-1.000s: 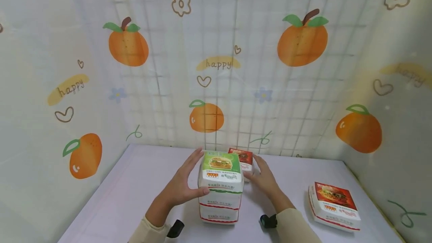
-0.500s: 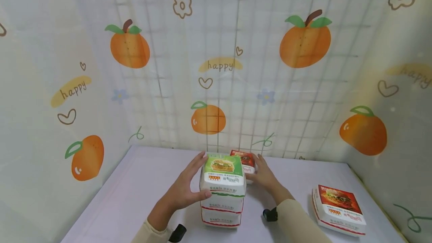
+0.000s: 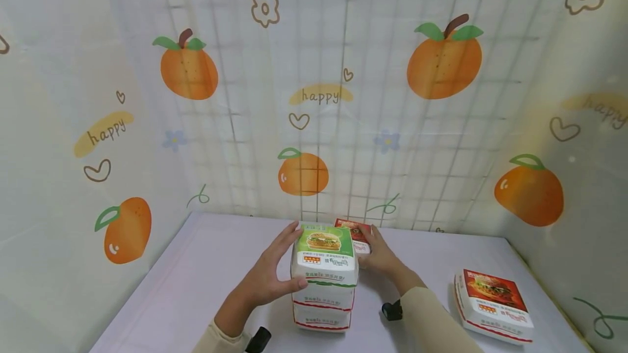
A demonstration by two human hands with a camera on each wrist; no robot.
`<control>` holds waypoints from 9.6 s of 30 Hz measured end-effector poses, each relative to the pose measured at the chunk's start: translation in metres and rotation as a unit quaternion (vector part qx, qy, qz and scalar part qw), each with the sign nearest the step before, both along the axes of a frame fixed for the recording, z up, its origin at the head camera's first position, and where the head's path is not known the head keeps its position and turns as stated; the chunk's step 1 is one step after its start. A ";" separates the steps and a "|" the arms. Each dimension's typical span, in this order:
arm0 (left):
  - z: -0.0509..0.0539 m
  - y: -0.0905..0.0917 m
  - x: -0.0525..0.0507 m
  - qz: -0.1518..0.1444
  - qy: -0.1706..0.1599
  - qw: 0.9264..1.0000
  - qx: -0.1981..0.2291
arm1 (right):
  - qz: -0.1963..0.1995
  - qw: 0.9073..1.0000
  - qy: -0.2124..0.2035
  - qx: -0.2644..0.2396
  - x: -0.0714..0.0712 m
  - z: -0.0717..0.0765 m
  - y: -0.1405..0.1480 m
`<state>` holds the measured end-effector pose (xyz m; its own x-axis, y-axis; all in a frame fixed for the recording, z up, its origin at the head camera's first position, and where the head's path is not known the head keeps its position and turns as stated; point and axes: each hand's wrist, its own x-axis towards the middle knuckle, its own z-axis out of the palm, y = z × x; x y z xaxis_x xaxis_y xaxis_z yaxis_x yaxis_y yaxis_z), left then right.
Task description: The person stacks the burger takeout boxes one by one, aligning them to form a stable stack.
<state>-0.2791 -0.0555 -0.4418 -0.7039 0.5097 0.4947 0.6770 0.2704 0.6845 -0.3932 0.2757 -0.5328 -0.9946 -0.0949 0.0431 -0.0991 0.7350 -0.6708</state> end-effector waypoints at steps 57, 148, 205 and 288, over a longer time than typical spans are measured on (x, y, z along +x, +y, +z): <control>0.003 0.000 0.005 0.001 0.052 0.999 0.012 | -0.039 0.993 0.055 -0.098 0.029 0.008 0.026; 0.004 0.002 -0.006 -0.008 0.062 0.997 0.034 | 0.098 0.956 0.196 -0.194 0.116 0.166 -0.031; 0.027 0.006 -0.006 -0.006 0.006 0.996 0.088 | 0.192 0.952 0.190 -0.146 0.136 0.172 -0.059; 0.012 0.005 -0.002 -0.016 0.027 0.994 0.108 | 0.201 0.949 0.192 -0.150 0.138 0.147 -0.048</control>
